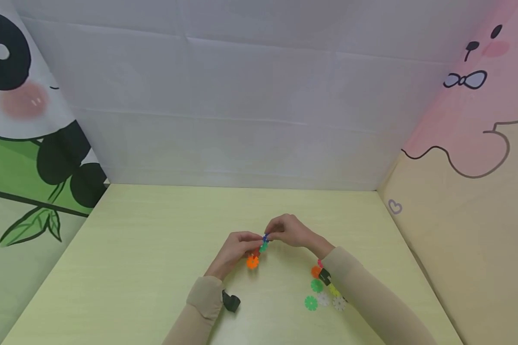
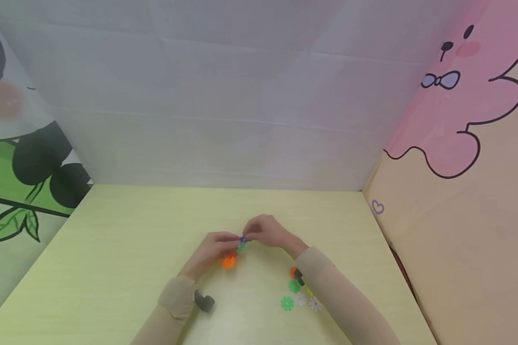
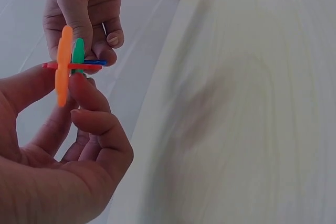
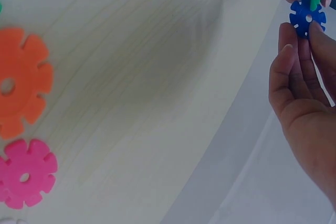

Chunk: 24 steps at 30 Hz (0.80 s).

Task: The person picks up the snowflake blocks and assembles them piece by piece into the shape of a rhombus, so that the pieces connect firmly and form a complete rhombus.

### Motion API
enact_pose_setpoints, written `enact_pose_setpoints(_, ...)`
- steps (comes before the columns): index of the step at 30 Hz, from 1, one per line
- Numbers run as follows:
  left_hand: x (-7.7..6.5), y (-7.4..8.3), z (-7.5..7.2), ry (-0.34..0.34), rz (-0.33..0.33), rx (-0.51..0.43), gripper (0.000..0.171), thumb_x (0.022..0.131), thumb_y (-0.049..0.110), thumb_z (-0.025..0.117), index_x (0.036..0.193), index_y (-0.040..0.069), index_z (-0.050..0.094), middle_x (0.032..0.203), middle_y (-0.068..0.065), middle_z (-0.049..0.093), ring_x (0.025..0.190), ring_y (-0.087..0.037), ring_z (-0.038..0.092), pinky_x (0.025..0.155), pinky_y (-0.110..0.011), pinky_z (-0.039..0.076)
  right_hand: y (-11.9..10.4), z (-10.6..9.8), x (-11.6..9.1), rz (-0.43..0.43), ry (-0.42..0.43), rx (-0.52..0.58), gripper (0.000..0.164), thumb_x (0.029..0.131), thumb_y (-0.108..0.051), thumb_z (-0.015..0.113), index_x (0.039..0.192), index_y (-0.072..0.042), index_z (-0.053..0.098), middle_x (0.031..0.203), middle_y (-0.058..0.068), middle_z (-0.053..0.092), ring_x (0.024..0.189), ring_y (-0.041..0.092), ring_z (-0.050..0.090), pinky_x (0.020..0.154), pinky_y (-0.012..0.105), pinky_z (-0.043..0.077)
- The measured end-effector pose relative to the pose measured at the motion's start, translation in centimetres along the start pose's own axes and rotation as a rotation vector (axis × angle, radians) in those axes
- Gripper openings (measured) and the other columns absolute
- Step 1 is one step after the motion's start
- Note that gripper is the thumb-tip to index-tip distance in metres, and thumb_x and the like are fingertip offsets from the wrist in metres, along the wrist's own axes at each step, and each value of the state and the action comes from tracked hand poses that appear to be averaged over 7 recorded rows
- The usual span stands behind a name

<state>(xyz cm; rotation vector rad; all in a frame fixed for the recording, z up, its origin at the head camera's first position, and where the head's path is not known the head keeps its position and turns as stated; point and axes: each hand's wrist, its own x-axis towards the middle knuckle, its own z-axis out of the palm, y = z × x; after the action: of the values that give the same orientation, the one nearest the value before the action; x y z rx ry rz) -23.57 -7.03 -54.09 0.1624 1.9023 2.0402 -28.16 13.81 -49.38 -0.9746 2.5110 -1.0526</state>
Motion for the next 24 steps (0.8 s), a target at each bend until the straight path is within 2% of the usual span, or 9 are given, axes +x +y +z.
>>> enact_pose_setpoints(6,-0.28,0.51,0.26,0.0,0.002,0.02,0.02,0.088,0.018,0.07,0.1,0.001,0.072,0.084,-0.011,0.069,0.067,-0.018,0.06,0.066,-0.031,0.049,-0.08,-0.09,0.01,-0.011,-0.002,0.01,0.005,0.089,-0.01,0.068,0.093,-0.012,0.072,0.087,-0.007,0.068,0.078,0.007,0.064,0.072,0.026,0.051)
enact_pose_setpoints(14,-0.14,0.39,0.38,0.011,0.0,0.042,0.027,0.083,0.027,0.076,0.097,0.004,0.073,0.085,-0.008,0.069,0.068,-0.018,0.06,0.069,-0.035,0.046,-0.39,0.03,0.07,-0.002,-0.012,0.013,0.006,0.09,-0.01,0.067,0.093,-0.013,0.071,0.086,-0.01,0.068,0.078,0.009,0.065,0.072,0.026,0.051)
enact_pose_setpoints(24,-0.05,0.29,0.33,0.028,-0.008,0.069,0.022,0.087,0.026,0.072,0.095,0.006,0.074,0.085,-0.007,0.069,0.067,-0.016,0.055,0.068,-0.033,0.045,-0.9,-0.16,-0.02,-0.019,-0.012,0.003,0.007,0.091,-0.009,0.066,0.094,-0.01,0.072,0.086,-0.007,0.068,0.077,0.01,0.064,0.072,0.027,0.051)
